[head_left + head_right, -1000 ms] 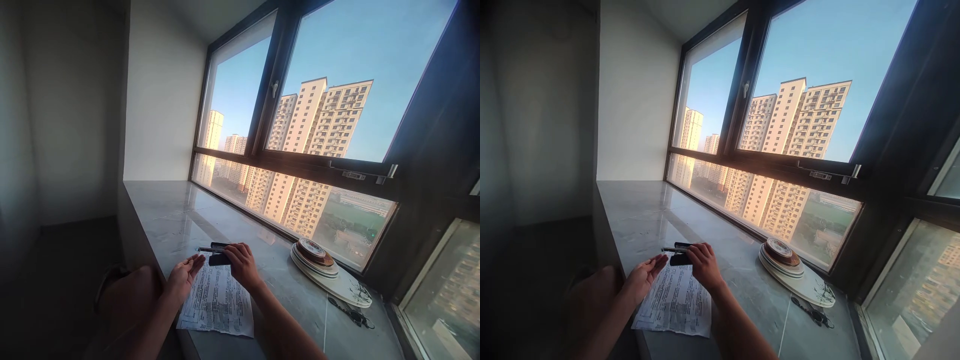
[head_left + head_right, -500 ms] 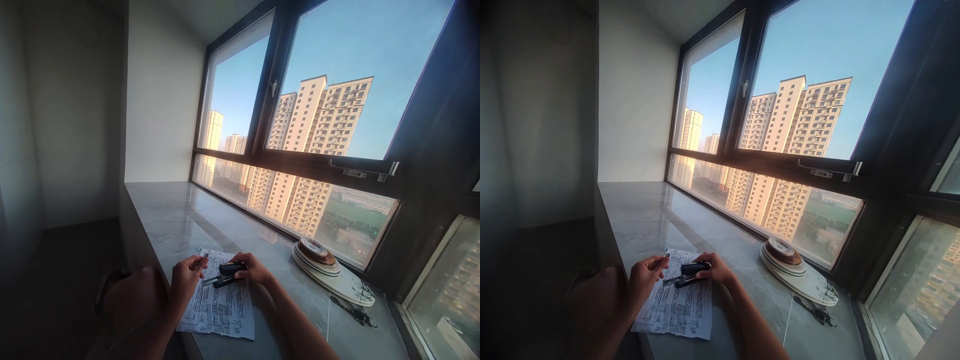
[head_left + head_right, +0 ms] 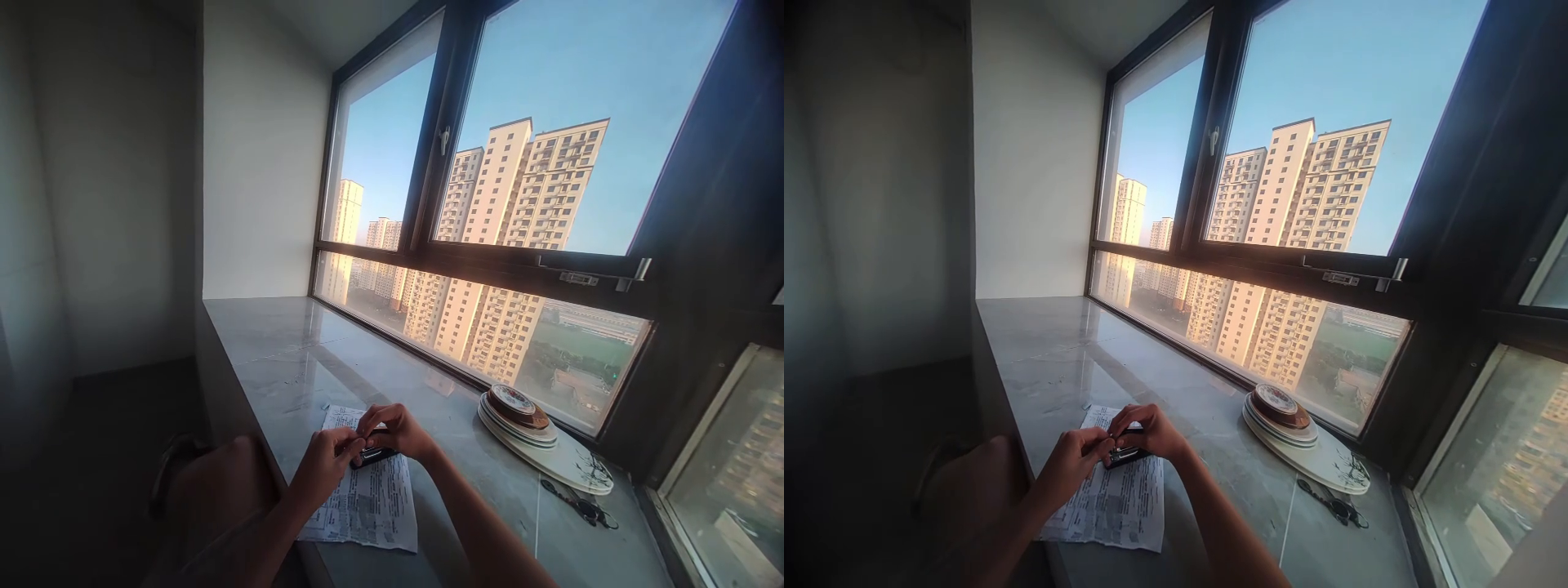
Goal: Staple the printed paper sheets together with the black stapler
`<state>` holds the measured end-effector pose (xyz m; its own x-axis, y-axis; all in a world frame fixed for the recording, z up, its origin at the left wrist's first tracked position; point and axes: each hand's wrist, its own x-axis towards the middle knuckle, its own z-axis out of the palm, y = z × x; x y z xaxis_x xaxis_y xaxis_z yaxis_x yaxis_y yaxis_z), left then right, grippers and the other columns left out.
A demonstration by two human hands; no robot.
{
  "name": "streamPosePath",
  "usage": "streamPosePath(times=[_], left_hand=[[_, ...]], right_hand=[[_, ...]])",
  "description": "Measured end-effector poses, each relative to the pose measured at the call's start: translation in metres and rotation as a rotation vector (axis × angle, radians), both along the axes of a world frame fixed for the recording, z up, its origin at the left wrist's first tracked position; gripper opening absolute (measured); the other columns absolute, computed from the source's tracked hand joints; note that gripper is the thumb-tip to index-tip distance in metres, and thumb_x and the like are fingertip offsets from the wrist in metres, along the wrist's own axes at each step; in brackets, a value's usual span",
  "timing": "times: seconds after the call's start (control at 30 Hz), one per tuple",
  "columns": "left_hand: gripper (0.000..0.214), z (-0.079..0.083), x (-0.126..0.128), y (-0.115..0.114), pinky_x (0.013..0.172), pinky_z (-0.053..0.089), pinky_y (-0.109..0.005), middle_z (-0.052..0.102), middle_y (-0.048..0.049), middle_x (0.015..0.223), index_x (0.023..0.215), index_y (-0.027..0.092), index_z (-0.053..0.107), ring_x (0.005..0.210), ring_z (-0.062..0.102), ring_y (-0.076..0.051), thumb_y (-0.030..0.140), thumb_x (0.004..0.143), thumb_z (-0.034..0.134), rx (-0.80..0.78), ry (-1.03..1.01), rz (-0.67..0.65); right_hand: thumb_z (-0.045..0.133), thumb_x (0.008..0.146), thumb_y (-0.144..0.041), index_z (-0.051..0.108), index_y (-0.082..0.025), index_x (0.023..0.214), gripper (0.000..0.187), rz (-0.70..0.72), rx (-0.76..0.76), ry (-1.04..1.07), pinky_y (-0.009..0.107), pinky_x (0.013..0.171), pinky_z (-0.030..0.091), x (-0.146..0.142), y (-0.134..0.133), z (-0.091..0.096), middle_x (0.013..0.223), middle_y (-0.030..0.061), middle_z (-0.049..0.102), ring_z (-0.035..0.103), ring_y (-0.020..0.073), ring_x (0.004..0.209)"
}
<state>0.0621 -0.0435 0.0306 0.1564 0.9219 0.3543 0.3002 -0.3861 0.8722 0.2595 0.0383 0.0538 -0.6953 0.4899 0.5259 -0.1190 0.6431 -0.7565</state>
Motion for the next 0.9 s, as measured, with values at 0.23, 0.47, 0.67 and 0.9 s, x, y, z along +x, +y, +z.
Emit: streamPosePath(times=[0.23, 0.47, 0.67, 0.9], left_hand=[[0.036, -0.001, 0.008, -0.001, 0.065, 0.045, -0.026, 0.071, -0.0029, 0.067, 0.085, 0.019, 0.075, 0.065, 0.064, -0.02, 0.05, 0.094, 0.058, 0.064, 0.044, 0.086], [0.023, -0.04, -0.067, 0.046, 0.078, 0.049, -0.031, 0.074, -0.0062, 0.08, 0.079, 0.024, 0.073, 0.079, 0.066, -0.026, 0.04, 0.088, 0.059, 0.185, 0.15, 0.497], [0.014, -0.062, -0.094, 0.075, 0.095, 0.05, -0.037, 0.074, -0.0072, 0.094, 0.088, 0.023, 0.073, 0.098, 0.065, -0.028, 0.025, 0.083, 0.06, 0.179, 0.233, 0.506], [0.046, -0.048, -0.062, 0.115, 0.112, 0.04, -0.039, 0.061, -0.0104, 0.145, 0.128, 0.017, 0.069, 0.134, 0.053, -0.025, 0.004, 0.092, 0.043, 0.113, 0.614, 0.37]], right_hand=[[0.082, 0.082, -0.042, 0.079, -0.021, 0.08, 0.022, -0.068, 0.036, -0.004, 0.042, 0.094, 0.049, 0.011, 0.011, 0.001, 0.085, 0.0065, 0.077, 0.069, 0.0226, 0.085], [0.075, 0.081, -0.039, 0.081, -0.02, 0.081, 0.021, -0.967, 0.011, -0.179, 0.038, 0.076, 0.046, 0.06, 0.052, -0.038, 0.079, 0.0089, 0.073, 0.063, 0.0242, 0.076], [0.067, 0.083, -0.028, 0.083, -0.021, 0.091, 0.02, -1.064, -0.008, -0.417, 0.039, 0.083, 0.045, 0.075, 0.067, -0.074, 0.095, 0.0116, 0.074, 0.063, 0.0289, 0.095], [0.06, 0.087, -0.028, 0.078, -0.026, 0.117, 0.035, -1.049, 0.009, -0.456, 0.041, 0.095, 0.043, 0.07, 0.071, -0.076, 0.122, 0.0101, 0.068, 0.056, 0.0312, 0.116]])
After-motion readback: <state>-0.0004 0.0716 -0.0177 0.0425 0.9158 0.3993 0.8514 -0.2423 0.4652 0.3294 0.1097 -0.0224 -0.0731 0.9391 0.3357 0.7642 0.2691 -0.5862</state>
